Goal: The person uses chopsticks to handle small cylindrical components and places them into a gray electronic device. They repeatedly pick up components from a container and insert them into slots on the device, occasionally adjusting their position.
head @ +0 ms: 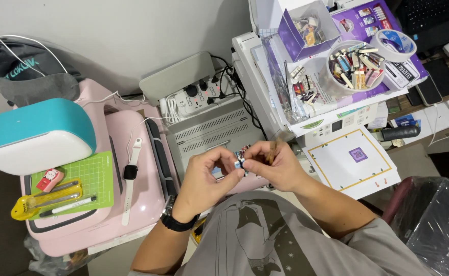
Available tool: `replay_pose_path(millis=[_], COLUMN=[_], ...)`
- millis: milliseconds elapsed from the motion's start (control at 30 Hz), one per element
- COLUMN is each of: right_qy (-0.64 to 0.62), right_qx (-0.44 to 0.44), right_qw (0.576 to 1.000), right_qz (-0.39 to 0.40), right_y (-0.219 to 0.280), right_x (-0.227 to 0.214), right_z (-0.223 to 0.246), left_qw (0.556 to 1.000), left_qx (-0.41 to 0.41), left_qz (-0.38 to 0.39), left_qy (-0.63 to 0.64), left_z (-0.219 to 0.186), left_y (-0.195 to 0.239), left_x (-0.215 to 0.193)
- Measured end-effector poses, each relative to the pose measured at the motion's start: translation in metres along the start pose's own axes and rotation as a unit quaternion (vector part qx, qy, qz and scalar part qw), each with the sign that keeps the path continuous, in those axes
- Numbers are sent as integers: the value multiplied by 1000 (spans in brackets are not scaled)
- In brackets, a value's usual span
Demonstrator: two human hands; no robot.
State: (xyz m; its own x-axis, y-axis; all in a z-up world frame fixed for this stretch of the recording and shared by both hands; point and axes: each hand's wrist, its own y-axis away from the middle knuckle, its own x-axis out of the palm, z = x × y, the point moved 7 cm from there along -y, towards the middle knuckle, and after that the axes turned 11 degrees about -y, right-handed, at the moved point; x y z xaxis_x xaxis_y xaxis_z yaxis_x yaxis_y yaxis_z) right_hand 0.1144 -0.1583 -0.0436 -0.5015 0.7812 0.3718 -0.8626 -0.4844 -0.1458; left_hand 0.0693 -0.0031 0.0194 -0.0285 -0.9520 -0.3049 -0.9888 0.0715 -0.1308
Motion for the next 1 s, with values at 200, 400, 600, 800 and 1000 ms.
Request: replay_pose_path(millis=[200,400,600,800,1000], right_qy=[30,36,58,-7,-55], right_qx=[38,45,51,39,51], right_qw=[997,996,994,999,997], right_qz=[-60,-69,-71,-33,-21], right_y=[3,3,9,8,8], right_x=[-17,-19,-19,-7,-24], right_z=[-4,-8,-12,4,-26], left_qw=[988,987,988,976,968], left_qx=[-36,-33,-60,-90,-91], left_qz=[2,-12,-24,-8,9], left_qy=[148,159,141,198,234], left_z=[20,40,48,54,55], left_y=[7,10,10,7,6], left_x=[-3,10,19,26,33])
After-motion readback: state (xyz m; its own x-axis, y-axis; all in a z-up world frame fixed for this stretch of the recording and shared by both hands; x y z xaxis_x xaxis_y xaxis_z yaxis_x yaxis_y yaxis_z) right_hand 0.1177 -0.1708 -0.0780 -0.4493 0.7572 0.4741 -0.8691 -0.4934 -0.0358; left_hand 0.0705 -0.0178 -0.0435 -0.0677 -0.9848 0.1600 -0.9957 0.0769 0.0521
